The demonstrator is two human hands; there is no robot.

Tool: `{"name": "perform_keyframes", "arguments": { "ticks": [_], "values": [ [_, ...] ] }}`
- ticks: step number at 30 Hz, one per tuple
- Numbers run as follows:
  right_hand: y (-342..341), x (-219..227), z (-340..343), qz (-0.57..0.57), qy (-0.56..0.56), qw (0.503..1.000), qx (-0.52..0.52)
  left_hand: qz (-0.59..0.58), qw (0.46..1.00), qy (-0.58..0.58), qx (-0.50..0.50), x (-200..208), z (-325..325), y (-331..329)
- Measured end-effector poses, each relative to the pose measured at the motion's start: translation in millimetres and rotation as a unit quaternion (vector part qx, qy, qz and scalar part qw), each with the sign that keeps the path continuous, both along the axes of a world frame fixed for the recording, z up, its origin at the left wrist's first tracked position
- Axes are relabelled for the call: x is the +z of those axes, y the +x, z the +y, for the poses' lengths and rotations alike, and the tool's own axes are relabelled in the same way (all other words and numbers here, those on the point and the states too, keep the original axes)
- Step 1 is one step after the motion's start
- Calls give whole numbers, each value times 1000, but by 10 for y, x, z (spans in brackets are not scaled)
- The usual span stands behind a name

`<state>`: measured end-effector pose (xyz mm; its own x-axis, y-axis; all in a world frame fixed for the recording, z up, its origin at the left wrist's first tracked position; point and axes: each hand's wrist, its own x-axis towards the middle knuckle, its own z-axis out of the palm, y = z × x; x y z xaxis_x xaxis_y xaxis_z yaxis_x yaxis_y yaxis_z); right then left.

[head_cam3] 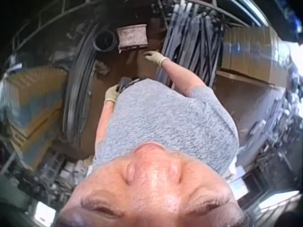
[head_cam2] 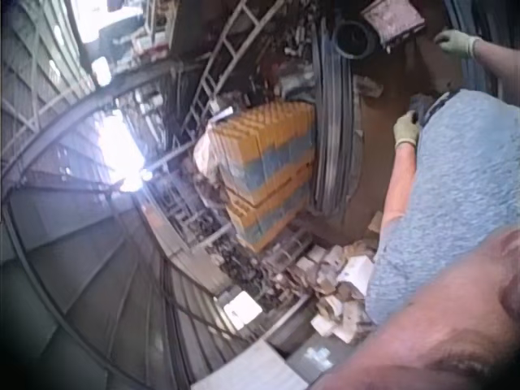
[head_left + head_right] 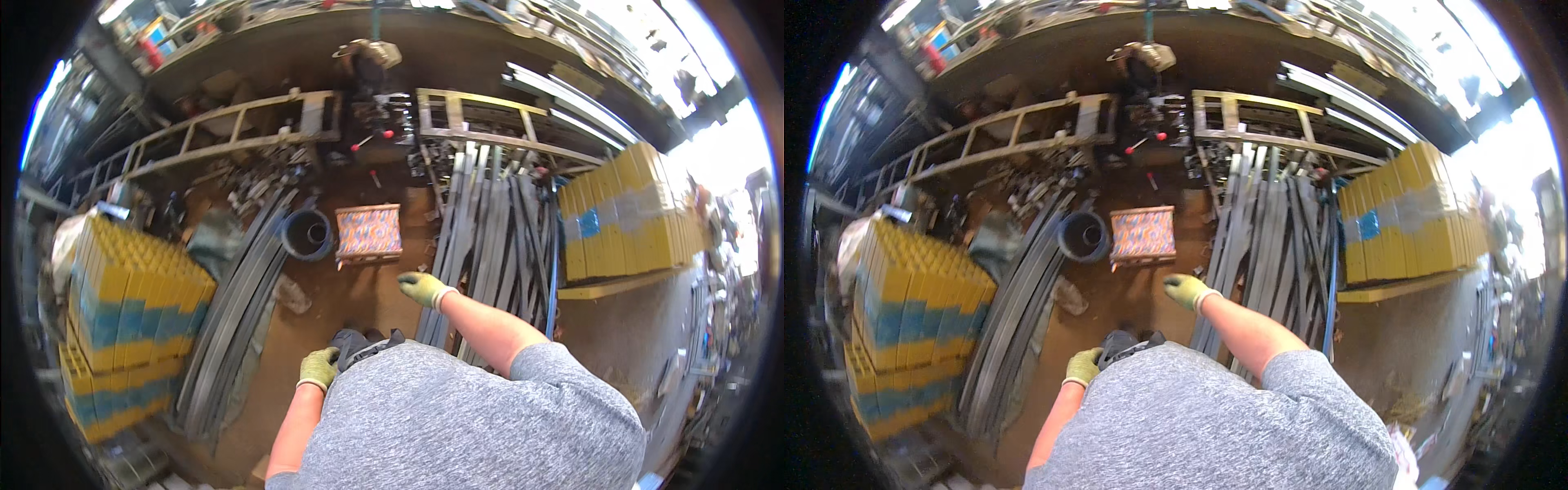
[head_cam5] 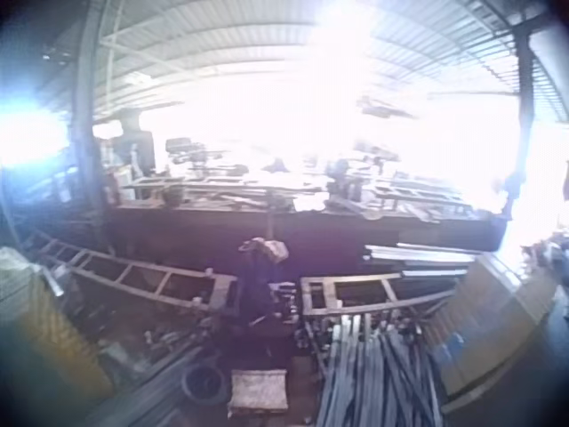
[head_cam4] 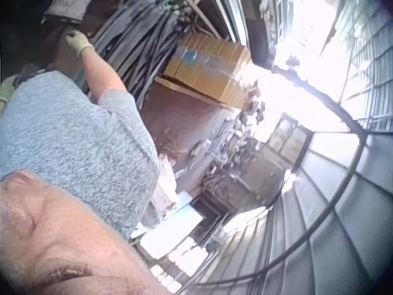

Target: The person sits on the floor and uses a chop saw to cut multiple long metal rods. They position each rod in the saw's vise, lower the blade to cut, and then remove the cut pieces, repeating the process for several rods.

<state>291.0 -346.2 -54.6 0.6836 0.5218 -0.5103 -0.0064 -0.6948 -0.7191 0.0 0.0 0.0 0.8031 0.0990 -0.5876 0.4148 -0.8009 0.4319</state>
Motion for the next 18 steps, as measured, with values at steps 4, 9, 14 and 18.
{"name": "perform_keyframes", "arguments": {
  "ticks": [4,9,14,18],
  "values": [
    [-206,-428,-1245,137,-249,956,-69,23,981,28,-191,-329,229,1250],
    [-611,-502,-2706,145,-459,870,104,91,967,-27,-238,-439,483,2705],
    [-356,-197,-2549,245,-229,823,-458,153,938,-81,-302,-308,694,3832],
    [458,-61,-1748,193,-166,878,-406,137,936,-123,-299,-317,812,4462]
  ]
}}
